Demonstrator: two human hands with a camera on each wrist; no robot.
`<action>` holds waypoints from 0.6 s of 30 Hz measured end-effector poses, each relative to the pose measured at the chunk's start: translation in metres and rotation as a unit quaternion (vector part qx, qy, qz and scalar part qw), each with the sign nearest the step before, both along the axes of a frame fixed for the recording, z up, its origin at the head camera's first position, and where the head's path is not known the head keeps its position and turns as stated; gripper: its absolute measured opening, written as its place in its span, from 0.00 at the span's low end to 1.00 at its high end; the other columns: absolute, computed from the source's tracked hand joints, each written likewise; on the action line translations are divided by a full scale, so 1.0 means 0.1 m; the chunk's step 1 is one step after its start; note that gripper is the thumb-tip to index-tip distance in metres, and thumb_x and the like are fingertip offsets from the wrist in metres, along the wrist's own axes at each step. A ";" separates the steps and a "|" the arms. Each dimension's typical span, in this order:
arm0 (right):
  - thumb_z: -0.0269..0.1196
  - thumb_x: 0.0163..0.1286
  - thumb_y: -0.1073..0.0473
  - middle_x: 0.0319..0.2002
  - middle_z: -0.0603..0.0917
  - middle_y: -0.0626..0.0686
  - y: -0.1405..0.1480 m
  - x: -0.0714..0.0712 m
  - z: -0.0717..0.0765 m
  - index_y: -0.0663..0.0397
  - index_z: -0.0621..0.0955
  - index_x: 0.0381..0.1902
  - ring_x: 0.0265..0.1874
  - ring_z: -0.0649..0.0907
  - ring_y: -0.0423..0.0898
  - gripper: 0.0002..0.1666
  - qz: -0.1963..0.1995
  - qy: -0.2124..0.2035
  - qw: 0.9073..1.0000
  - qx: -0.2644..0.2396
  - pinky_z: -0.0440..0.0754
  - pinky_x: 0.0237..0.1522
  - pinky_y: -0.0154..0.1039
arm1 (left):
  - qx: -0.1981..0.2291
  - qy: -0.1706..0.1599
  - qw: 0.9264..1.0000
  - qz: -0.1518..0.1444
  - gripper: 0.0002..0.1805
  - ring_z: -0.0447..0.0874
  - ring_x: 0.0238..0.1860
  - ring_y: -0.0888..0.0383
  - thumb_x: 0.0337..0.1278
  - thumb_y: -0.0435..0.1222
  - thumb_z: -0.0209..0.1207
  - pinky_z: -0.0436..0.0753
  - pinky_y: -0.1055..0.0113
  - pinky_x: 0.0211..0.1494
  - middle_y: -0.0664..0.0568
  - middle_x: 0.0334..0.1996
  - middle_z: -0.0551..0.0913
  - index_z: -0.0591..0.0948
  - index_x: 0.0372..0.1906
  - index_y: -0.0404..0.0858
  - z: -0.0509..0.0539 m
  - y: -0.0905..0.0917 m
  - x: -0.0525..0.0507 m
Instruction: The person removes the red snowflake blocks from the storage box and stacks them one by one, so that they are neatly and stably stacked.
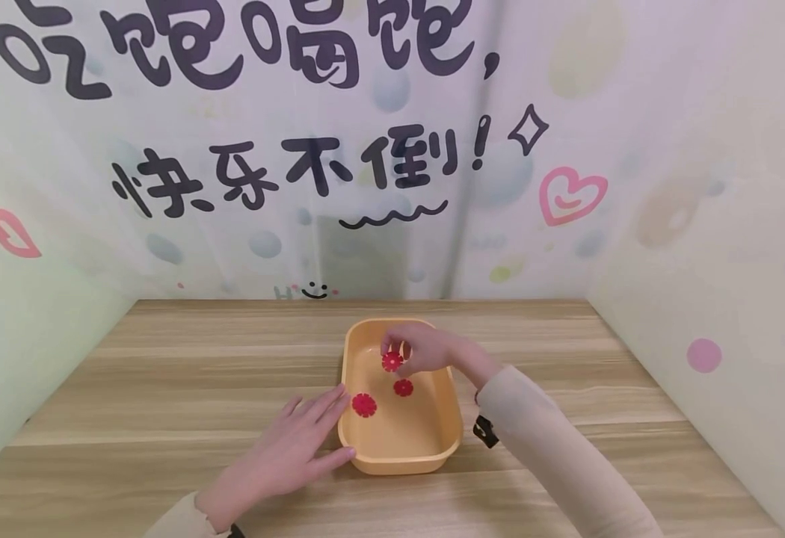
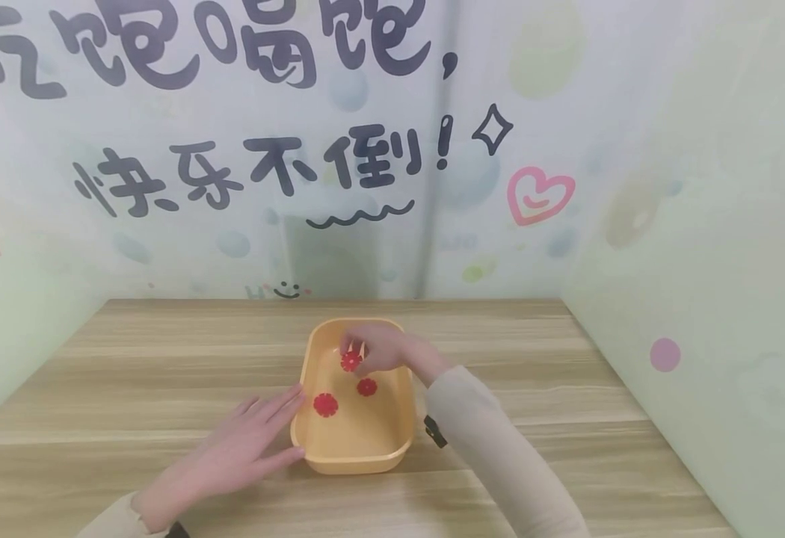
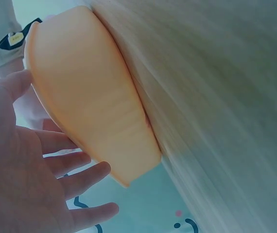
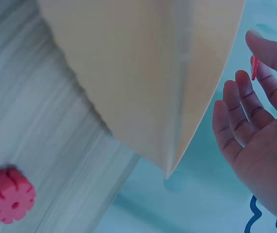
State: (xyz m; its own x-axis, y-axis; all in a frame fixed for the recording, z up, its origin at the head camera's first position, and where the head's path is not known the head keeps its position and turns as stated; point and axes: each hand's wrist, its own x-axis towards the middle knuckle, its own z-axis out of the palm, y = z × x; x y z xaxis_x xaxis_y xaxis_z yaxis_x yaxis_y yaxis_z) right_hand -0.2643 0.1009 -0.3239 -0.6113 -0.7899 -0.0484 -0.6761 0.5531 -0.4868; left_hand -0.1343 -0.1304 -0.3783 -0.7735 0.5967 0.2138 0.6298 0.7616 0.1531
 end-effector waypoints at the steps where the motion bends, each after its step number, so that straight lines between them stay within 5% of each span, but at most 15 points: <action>1: 0.67 0.49 0.63 0.31 0.75 0.45 0.02 0.01 -0.02 0.53 0.73 0.38 0.34 0.74 0.42 0.18 0.008 0.005 1.000 -0.005 0.74 0.37 0.36 | 0.000 0.001 1.000 0.000 0.39 0.59 0.60 0.52 0.56 0.59 0.43 0.58 0.43 0.55 0.46 0.63 0.59 0.61 0.63 0.35 0.00 0.00 0.00; 8: 0.66 0.49 0.64 0.33 0.73 0.45 0.19 0.10 -0.08 0.54 0.73 0.39 0.35 0.73 0.42 0.18 0.018 0.003 0.999 -0.031 0.74 0.38 0.43 | -0.002 0.006 1.000 0.000 0.39 0.59 0.60 0.52 0.56 0.59 0.43 0.58 0.44 0.55 0.46 0.63 0.59 0.62 0.63 0.35 0.00 0.00 0.00; 18: 0.66 0.50 0.62 0.36 0.73 0.42 0.44 0.21 -0.14 0.49 0.72 0.41 0.37 0.72 0.41 0.20 -0.017 -0.018 0.999 -0.034 0.73 0.37 0.39 | 0.000 0.009 1.000 0.001 0.39 0.59 0.60 0.52 0.56 0.60 0.42 0.58 0.44 0.55 0.47 0.63 0.59 0.62 0.63 0.35 -0.01 0.00 0.01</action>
State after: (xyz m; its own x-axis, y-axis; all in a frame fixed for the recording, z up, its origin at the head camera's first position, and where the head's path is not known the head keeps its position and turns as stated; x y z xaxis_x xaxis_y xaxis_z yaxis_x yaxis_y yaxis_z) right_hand -0.2431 0.1451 -0.3381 -0.6373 -0.7704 -0.0179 -0.6388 0.5411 -0.5470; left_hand -0.1338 -0.1305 -0.3790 -0.7711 0.5945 0.2280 0.6303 0.7634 0.1412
